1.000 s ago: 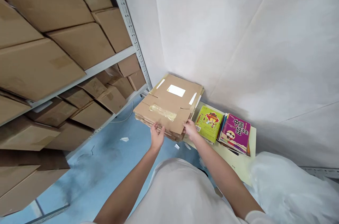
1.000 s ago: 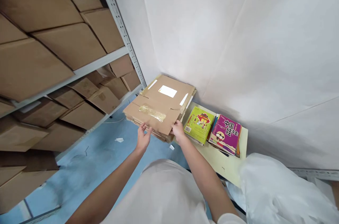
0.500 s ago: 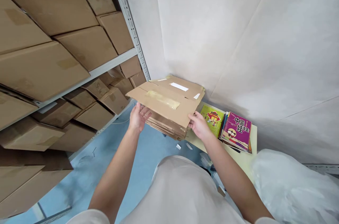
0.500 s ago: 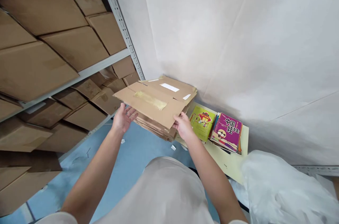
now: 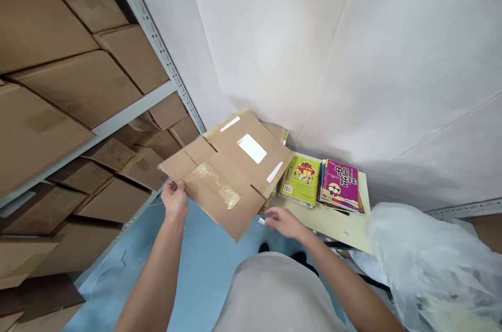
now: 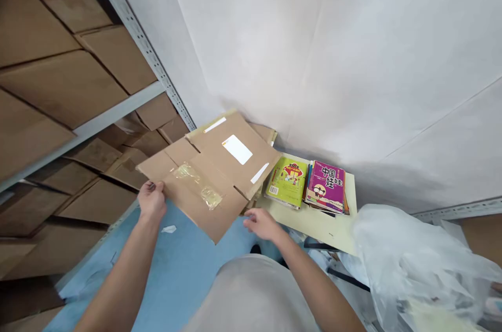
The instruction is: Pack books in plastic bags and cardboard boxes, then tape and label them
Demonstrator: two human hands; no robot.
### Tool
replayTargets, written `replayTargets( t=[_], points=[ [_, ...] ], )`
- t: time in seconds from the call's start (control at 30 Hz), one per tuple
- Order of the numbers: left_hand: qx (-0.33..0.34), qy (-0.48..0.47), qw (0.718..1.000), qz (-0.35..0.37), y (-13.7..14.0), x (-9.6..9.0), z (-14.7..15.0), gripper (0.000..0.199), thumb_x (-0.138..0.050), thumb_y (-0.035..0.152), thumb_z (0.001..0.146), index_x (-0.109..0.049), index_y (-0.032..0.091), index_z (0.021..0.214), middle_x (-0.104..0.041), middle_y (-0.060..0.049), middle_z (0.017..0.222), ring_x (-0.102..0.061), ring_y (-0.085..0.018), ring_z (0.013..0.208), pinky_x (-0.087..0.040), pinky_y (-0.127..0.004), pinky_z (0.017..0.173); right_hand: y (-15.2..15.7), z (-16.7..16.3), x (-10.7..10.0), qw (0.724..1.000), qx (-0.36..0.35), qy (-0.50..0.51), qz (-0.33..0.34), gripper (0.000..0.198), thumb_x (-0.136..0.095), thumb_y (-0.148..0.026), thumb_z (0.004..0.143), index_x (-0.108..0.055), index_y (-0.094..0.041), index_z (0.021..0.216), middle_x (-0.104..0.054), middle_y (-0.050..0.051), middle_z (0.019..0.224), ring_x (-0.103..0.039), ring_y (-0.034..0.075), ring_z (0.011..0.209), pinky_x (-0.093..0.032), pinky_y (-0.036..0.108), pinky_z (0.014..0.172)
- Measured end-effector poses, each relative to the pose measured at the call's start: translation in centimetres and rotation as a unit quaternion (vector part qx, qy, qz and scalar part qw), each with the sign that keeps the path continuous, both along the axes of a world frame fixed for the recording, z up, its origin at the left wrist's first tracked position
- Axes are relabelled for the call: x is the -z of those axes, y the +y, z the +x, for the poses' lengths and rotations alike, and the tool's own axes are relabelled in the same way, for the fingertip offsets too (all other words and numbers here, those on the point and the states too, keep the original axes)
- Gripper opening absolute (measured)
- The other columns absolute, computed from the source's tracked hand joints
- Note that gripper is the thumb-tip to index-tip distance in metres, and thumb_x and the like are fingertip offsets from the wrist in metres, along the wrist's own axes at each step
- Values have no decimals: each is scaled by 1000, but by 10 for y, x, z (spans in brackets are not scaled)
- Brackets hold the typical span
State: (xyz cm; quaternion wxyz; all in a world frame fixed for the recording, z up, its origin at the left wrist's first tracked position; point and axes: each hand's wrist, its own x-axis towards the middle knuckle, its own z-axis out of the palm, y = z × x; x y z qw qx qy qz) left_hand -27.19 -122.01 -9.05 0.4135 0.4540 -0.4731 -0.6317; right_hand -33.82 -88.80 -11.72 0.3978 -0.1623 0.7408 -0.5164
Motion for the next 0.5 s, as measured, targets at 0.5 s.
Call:
replayTargets(
  t=[0.5],
  points=[
    [180,137,950,-217,58,-117,-64,41,-81,24,37,-52,19,65,-47,8,55,-41,-6,53,-37,-19,55,204,-30,-98,854,434,270,-97,75,-77,-45,66,-46,-29,131,-42,10,145,-38,27,134,-35,46,106]
  ],
)
